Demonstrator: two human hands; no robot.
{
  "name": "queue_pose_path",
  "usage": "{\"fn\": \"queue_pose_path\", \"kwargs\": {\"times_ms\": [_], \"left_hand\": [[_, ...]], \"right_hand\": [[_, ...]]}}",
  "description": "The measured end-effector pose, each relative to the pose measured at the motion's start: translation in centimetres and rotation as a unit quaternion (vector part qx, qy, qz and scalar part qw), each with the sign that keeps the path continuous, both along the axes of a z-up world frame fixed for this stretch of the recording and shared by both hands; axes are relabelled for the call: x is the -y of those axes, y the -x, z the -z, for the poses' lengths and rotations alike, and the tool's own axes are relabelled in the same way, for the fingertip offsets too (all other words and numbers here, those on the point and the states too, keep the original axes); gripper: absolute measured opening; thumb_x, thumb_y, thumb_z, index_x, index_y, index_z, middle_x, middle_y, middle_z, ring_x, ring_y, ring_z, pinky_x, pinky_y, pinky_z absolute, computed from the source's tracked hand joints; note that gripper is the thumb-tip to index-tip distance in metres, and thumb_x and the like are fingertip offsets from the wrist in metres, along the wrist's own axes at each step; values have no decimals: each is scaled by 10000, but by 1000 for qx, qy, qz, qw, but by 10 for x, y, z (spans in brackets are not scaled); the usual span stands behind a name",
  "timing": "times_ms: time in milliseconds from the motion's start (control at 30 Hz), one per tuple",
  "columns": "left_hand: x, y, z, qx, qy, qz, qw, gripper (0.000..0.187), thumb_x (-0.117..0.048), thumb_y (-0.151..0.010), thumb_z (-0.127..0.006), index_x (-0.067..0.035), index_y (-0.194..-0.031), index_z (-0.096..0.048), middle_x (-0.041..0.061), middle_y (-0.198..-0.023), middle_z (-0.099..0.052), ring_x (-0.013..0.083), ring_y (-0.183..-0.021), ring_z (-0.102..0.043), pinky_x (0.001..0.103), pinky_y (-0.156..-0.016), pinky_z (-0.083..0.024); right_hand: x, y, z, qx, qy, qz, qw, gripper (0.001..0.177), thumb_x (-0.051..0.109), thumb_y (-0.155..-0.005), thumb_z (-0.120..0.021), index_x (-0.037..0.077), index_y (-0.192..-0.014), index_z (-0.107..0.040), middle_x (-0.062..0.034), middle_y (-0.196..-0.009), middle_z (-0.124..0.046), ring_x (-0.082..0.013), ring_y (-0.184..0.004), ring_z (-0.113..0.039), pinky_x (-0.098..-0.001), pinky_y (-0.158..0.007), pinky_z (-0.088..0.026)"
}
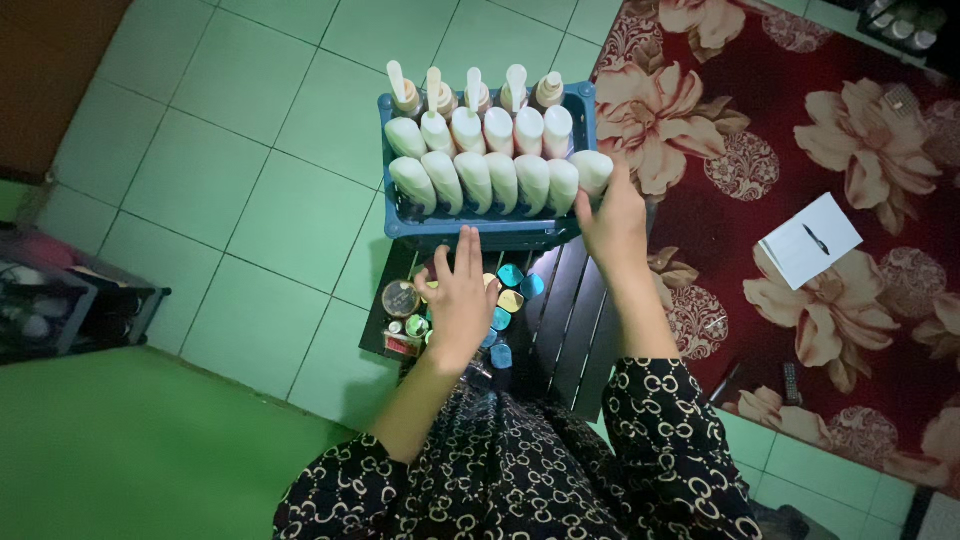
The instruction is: The person arranges white bottles into a blue plastic crate on a table, then places small round tins and other small items into the same crate. The person handles items one at a time and stacks them neatly inside the crate.
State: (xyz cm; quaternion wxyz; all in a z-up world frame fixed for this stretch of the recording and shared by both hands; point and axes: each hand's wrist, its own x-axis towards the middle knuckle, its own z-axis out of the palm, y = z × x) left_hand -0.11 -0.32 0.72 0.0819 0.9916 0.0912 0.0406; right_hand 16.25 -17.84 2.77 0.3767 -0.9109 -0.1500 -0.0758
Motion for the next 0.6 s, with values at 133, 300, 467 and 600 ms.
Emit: {"fn": "queue_pose_path", "kwargs": {"times_ms": [133,300,467,600], "left_hand": [[-1,1,0,10,-3,5,1000,857,-368,-887,-692,21,-1564,-339,96,-1628,-337,335,-1292,-395,553,-1009,-291],[-1,0,-1,12,0,6,1000,851,-372,-887,-692,21,-1555,-341,98,-1622,-335,341,-1290,-393,559,-1005,-289],[-1,0,0,-6,-5,6,1000,854,-378,-887,-688,23,-1555,-340,101,-1625,-324,339,-1292,-393,561,-997,-295],[-1,3,0,8,-18,10,1000,854,-379,-893,-688,21,-1563,-341,97,-1630,-324,336,-1289,-400,566,-1008,-300]], "right_hand": [[1,0,2,-4,1,7,1000,428,83,-899,-787,6,-1232,-529,-279,-1048,-702,-472,-990,-688,-504,-824,-553],[2,1,-1,-31,-23,1,999,487,49,-850,-783,-8,-1253,-517,-263,-1072,-704,-430,-1010,-709,-465,-850,-565],[9,16,-2,-4,-17,15,1000,547,13,-815,-771,-33,-1289,-501,-255,-1141,-679,-403,-1038,-694,-451,-894,-550],[14,43,3,-25,93,70,993,379,78,-832,-795,-9,-1144,-599,-228,-1025,-676,-393,-964,-677,-460,-867,-535]]}}
